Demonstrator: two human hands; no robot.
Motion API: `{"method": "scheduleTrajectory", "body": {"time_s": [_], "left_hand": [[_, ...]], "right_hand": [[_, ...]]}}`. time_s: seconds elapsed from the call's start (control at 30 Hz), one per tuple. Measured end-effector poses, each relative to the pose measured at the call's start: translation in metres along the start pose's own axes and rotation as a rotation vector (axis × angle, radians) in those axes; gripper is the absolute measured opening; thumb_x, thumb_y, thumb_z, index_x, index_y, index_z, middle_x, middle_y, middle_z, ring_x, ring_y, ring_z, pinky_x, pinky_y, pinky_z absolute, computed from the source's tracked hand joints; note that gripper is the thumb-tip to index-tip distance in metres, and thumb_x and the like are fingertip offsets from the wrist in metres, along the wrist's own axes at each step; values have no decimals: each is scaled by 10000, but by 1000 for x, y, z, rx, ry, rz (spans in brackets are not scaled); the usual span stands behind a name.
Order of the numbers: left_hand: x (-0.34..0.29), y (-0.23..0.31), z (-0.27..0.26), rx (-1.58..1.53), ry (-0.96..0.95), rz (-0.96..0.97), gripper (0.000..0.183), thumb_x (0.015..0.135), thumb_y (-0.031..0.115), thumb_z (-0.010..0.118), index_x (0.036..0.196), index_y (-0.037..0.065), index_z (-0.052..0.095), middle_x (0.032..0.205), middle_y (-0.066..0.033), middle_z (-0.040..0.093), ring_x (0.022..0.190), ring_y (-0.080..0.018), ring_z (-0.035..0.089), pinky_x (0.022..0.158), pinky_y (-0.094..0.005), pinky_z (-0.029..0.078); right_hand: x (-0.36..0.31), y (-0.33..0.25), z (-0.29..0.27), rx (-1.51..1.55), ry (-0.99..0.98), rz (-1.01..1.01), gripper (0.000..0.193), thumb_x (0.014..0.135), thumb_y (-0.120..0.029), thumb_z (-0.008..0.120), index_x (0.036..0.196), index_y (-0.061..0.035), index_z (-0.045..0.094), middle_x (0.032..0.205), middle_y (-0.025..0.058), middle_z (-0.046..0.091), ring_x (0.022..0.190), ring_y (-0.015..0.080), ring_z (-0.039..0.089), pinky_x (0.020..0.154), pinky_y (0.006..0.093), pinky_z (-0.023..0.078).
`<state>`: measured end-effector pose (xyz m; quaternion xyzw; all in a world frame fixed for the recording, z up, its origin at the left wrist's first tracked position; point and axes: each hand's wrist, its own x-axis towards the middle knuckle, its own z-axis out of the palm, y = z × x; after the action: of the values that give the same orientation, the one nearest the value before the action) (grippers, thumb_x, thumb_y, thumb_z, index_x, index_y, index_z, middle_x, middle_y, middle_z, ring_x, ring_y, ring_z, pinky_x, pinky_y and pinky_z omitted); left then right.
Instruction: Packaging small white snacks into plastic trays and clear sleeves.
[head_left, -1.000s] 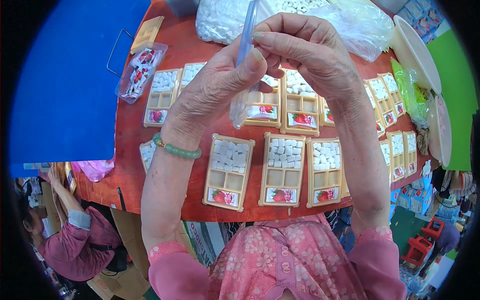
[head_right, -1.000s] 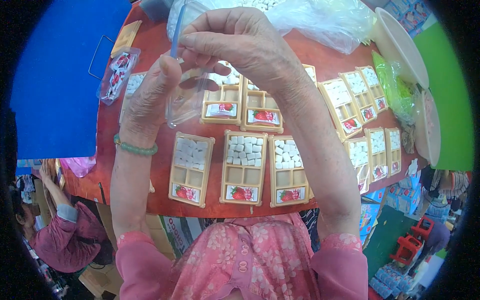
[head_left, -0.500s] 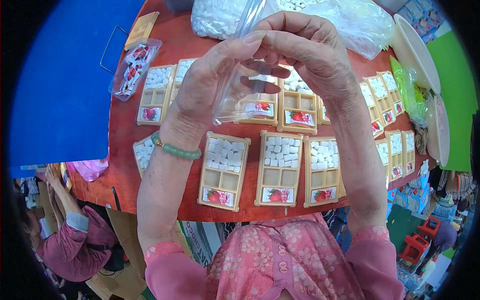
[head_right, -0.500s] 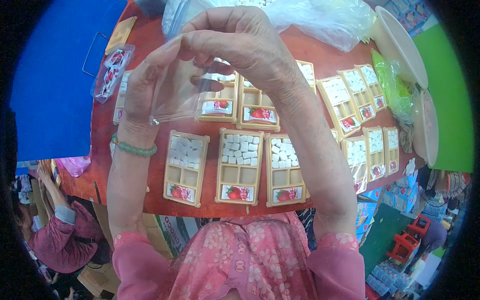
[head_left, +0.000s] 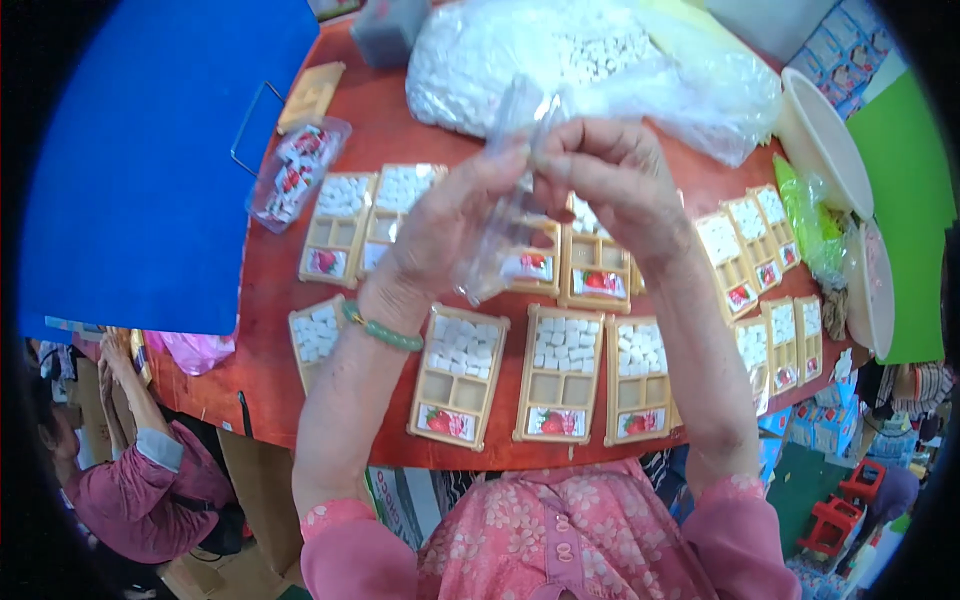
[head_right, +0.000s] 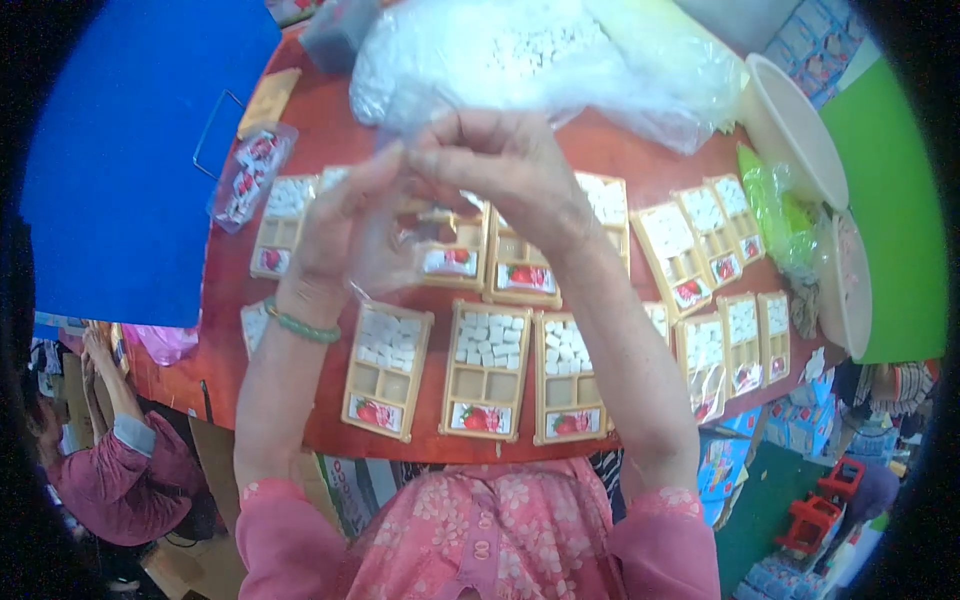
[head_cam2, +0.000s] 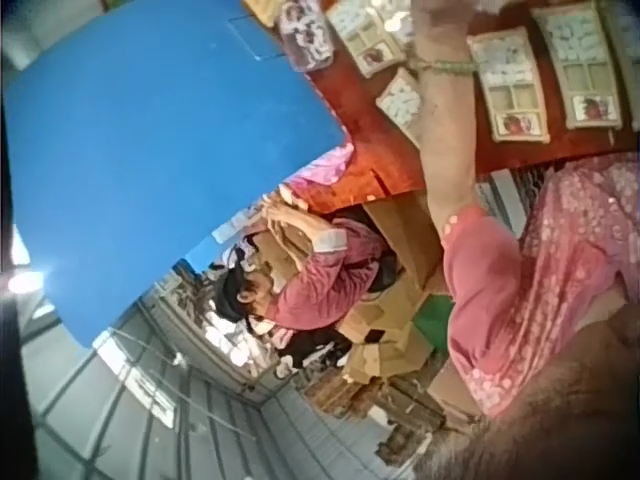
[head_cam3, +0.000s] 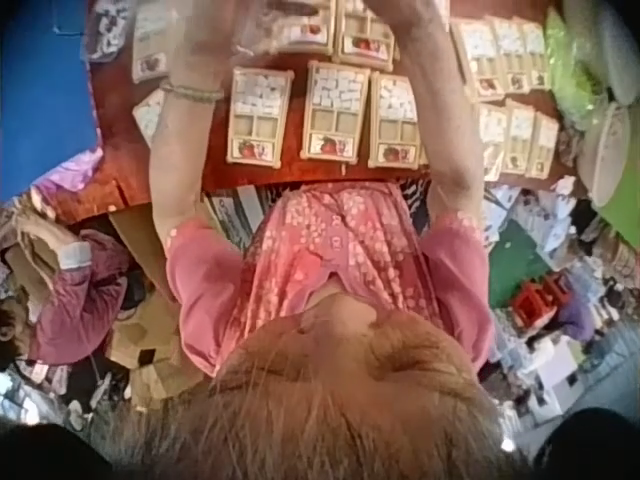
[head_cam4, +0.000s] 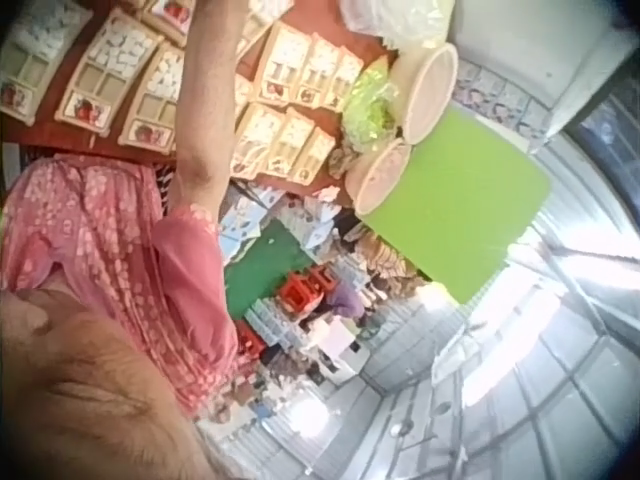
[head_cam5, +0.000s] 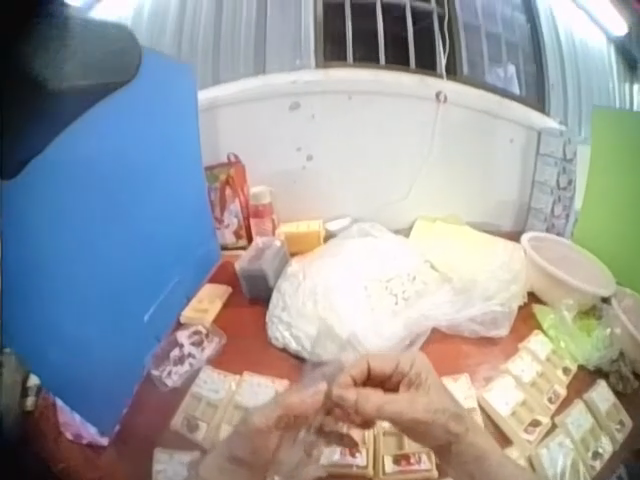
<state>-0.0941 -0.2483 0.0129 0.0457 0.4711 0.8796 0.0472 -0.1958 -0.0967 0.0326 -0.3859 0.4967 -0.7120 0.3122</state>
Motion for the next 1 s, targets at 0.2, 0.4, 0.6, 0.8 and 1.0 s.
{"method": "scheduleTrajectory", "body": {"time_s": [0.2,0.4,0.6,0.8,1.0], "left_hand": [[-5,-1,2,38,51,66,682,841,117,636,1431,59,297,1190,-62,534,974,-118,582,780,-251,485],[-11,-1,15,171,80,134,765,797,76,690,1426,14,260,1218,-84,505,1034,-134,573,809,-237,481],[-15,-9,13,257,178,173,878,755,100,753,1431,-18,206,1295,-108,416,1082,-144,495,845,-245,483],[-14,-11,21,345,204,207,945,729,131,795,1439,-11,187,1288,-107,416,1059,-154,495,867,-273,474],[-15,-7,27,264,109,213,939,740,123,790,1443,6,177,1276,-107,447,1073,-172,536,886,-296,474]], "right_hand": [[-15,5,-3,-3,62,-6,100,837,-76,626,867,19,625,758,54,625,669,104,576,627,224,454],[-27,1,10,-60,109,64,103,873,-84,630,919,9,629,819,16,625,723,88,582,660,224,469],[-33,-8,22,-78,174,94,114,878,-108,638,936,-11,623,827,5,620,745,74,568,685,215,464],[-38,-7,27,-112,194,58,98,913,-144,603,891,-53,573,792,-44,559,723,27,499,661,184,406],[-36,3,28,-202,170,-23,154,953,-180,544,858,-60,527,775,-64,489,723,23,433,651,184,379]]}}
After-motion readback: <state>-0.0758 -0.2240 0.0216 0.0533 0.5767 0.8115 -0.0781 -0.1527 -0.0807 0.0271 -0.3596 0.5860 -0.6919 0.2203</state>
